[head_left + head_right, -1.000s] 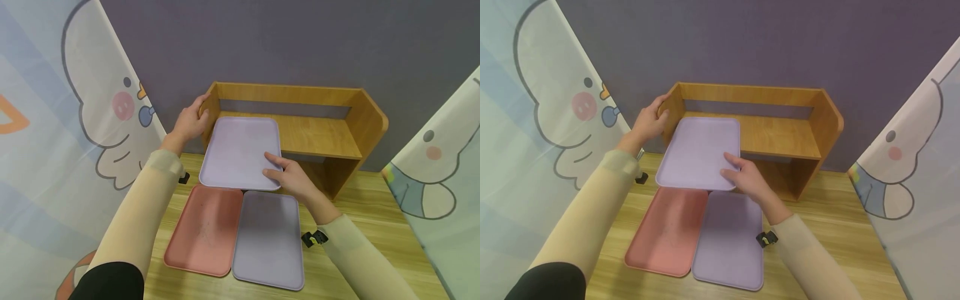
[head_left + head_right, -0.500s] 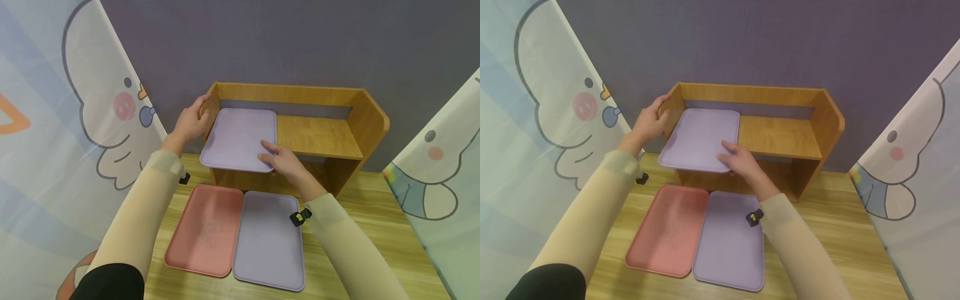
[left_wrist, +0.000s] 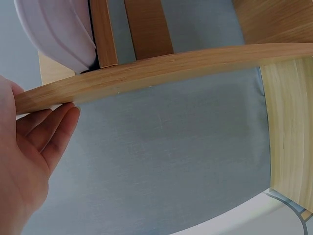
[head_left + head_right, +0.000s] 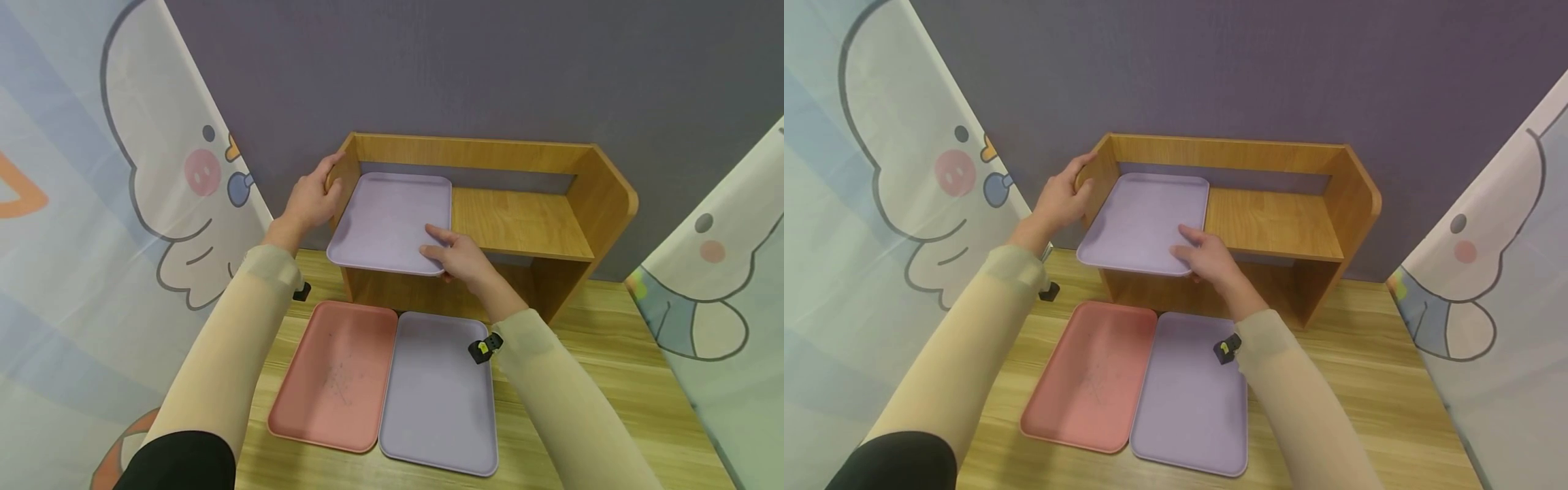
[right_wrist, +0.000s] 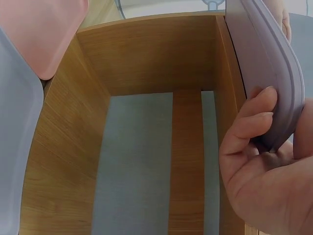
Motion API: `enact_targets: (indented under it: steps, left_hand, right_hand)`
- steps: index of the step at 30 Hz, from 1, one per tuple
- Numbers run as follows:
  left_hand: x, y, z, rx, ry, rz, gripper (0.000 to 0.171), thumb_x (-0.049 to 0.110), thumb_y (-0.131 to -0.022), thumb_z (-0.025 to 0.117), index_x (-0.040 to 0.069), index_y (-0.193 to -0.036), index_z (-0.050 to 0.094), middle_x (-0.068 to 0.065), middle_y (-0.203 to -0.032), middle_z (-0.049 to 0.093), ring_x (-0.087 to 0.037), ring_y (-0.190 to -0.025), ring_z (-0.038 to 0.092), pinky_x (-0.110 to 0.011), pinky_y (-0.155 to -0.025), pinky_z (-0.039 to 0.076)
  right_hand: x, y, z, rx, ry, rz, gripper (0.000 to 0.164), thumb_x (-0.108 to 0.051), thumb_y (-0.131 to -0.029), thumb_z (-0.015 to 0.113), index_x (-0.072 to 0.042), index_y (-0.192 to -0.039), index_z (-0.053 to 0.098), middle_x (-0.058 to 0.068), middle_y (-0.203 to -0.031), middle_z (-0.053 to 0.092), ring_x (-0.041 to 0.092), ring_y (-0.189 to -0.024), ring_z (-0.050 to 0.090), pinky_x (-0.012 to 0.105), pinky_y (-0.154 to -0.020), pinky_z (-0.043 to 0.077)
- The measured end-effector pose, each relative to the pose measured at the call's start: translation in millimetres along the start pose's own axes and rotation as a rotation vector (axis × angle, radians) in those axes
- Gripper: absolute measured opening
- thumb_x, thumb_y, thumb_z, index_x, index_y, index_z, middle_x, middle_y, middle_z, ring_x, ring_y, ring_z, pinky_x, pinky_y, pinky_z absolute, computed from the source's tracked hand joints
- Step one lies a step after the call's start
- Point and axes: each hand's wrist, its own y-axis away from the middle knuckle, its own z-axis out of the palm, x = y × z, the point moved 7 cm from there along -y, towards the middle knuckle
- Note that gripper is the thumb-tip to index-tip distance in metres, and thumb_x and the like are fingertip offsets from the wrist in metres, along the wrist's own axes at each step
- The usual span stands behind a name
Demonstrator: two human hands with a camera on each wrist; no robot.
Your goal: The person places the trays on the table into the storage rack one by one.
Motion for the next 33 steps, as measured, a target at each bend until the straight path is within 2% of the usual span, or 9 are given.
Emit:
enact_targets:
  steps: [5, 9, 11, 17, 20, 23, 26, 30, 33]
  left_hand:
    - [0.8, -0.9, 2.7, -0.007, 0.006, 0.003, 0.059, 0.031, -0.11, 0.047, 0.03, -0.169, 0.043, -0.02, -0.078, 0.07, -0.037, -0.071, 0.066, -0.053, -0.077, 0.054]
    - [-0.1, -1.6, 6.0, -0.024, 0.006, -0.007, 0.059, 0.032, -0.111, 0.045, 0.031, -0.17, 0.041, -0.024, -0.094, 0.077, -0.036, -0.073, 0.069, -0.048, -0.073, 0.054]
    - [-0.3, -2.0, 7.1, -0.031, 0.005, -0.01, 0.059, 0.032, -0.111, 0.045, 0.031, -0.17, 0.04, -0.024, -0.093, 0.077, -0.035, -0.07, 0.068, -0.046, -0.071, 0.053]
    - [0.3, -2.4, 6.7, -0.033, 0.006, 0.003, 0.058, 0.031, -0.112, 0.045, 0.03, -0.17, 0.041, -0.011, -0.068, 0.064, -0.023, -0.052, 0.055, -0.04, -0.063, 0.048]
    - [-0.5, -2.4, 5.1, -0.032, 0.008, 0.003, 0.059, 0.031, -0.111, 0.045, 0.031, -0.17, 0.041, -0.013, -0.07, 0.065, -0.024, -0.053, 0.054, -0.042, -0.062, 0.048]
    - [-2.8, -2.6, 3.6, -0.032, 0.01, -0.004, 0.059, 0.032, -0.111, 0.045, 0.032, -0.169, 0.041, -0.023, -0.09, 0.076, -0.032, -0.066, 0.064, -0.046, -0.07, 0.052]
    - [-5.5, -2.7, 3.3, -0.039, 0.016, -0.017, 0.059, 0.033, -0.111, 0.044, 0.033, -0.17, 0.041, -0.026, -0.11, 0.078, -0.038, -0.08, 0.07, -0.05, -0.078, 0.054]
    - [-8.3, -2.9, 3.0, -0.047, 0.017, -0.027, 0.059, 0.034, -0.111, 0.043, 0.034, -0.17, 0.039, -0.027, -0.111, 0.078, -0.04, -0.078, 0.071, -0.051, -0.078, 0.054]
    - [-9.4, -3.9, 1.8, -0.043, 0.018, -0.023, 0.059, 0.033, -0.111, 0.042, 0.034, -0.17, 0.04, -0.027, -0.111, 0.078, -0.039, -0.078, 0.074, -0.051, -0.077, 0.056]
  right_hand:
    - [0, 2, -2, -0.006, -0.019, 0.003, 0.064, -0.039, -0.109, 0.067, -0.03, -0.169, 0.046, 0.013, -0.174, 0.04, 0.015, -0.065, 0.052, 0.025, -0.061, 0.048]
    - [2, 5, -5, -0.029, -0.008, -0.013, 0.065, -0.046, -0.11, 0.062, -0.033, -0.17, 0.042, 0.013, -0.176, 0.037, 0.02, -0.074, 0.067, 0.028, -0.067, 0.052]
    - [4, 9, -6, -0.044, -0.018, -0.026, 0.066, -0.048, -0.11, 0.061, -0.035, -0.171, 0.04, 0.014, -0.173, 0.04, 0.021, -0.079, 0.072, 0.03, -0.069, 0.053]
    - [14, 33, -17, -0.068, -0.052, -0.056, 0.065, -0.05, -0.111, 0.061, -0.042, -0.171, 0.037, 0.014, -0.149, 0.06, 0.02, -0.081, 0.073, 0.03, -0.069, 0.055]
    - [24, 50, -24, -0.071, -0.059, -0.074, 0.064, -0.048, -0.111, 0.063, -0.043, -0.17, 0.039, 0.014, -0.144, 0.064, 0.021, -0.084, 0.073, 0.031, -0.071, 0.057]
    - [40, 69, -32, -0.074, -0.05, -0.105, 0.063, -0.046, -0.111, 0.063, -0.042, -0.17, 0.041, 0.015, -0.139, 0.069, 0.022, -0.088, 0.073, 0.031, -0.077, 0.06]
    - [62, 90, -35, -0.083, -0.048, -0.139, 0.06, -0.04, -0.112, 0.063, -0.039, -0.169, 0.043, 0.015, -0.13, 0.073, 0.026, -0.088, 0.072, 0.033, -0.079, 0.061]
    - [98, 119, -29, -0.132, -0.031, -0.194, 0.057, -0.029, -0.114, 0.062, -0.027, -0.169, 0.046, 0.011, -0.121, 0.075, 0.033, -0.082, 0.07, 0.037, -0.07, 0.06]
    - [131, 138, -18, -0.178, -0.002, -0.186, 0.056, -0.025, -0.113, 0.062, -0.02, -0.168, 0.048, 0.01, -0.111, 0.073, 0.027, -0.076, 0.067, 0.035, -0.065, 0.057]
